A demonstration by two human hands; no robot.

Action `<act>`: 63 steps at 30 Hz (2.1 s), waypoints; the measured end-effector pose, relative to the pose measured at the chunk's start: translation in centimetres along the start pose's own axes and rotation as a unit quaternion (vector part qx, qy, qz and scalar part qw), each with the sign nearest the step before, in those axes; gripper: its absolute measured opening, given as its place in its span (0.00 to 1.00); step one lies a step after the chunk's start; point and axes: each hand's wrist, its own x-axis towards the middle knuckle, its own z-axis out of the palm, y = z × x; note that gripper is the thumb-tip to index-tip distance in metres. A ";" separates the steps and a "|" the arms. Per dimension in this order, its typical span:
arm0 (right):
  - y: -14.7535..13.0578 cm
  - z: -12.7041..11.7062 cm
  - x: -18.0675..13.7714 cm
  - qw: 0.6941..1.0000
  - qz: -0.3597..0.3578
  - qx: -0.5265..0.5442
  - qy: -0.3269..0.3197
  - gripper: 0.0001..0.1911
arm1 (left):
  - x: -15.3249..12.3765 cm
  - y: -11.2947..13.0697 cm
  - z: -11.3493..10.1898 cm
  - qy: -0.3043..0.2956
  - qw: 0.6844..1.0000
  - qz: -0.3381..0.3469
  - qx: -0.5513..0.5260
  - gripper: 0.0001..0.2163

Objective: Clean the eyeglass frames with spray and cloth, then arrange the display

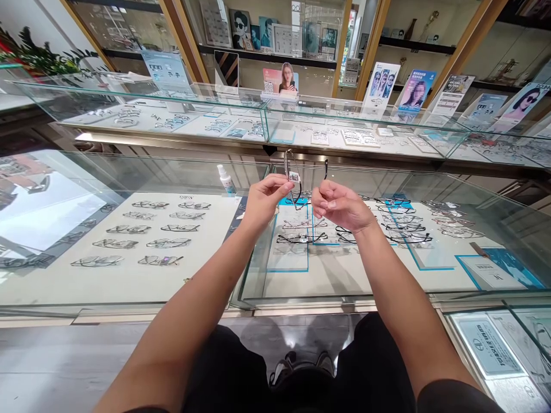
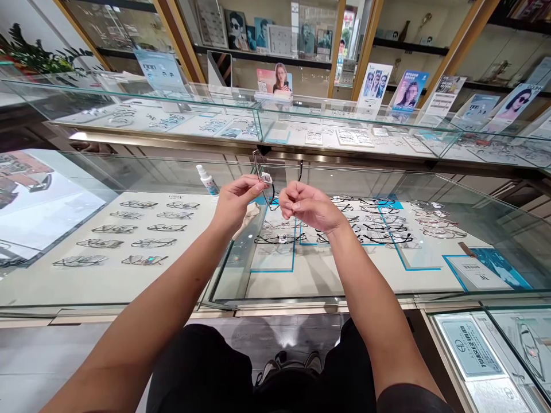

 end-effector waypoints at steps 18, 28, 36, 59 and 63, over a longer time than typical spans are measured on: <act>0.1 1.0 0.7 0.987 -0.033 0.004 0.155 0.15 | -0.6 0.0 0.1 -0.040 0.986 0.083 0.139 0.13; 1.2 0.0 1.5 0.959 -0.058 0.020 0.278 0.14 | -1.1 -0.1 0.6 -0.057 0.984 0.094 0.141 0.14; 2.3 -1.0 1.8 0.944 -0.034 0.036 0.325 0.15 | -1.3 0.1 0.7 -0.054 0.984 0.091 0.146 0.14; 3.8 -1.3 1.9 0.949 -0.017 -0.113 0.293 0.13 | -1.1 0.3 0.5 -0.039 0.986 0.069 0.149 0.15; 3.7 -1.2 1.7 0.948 -0.024 -0.176 0.263 0.11 | -1.1 0.3 0.5 -0.041 0.987 0.070 0.142 0.14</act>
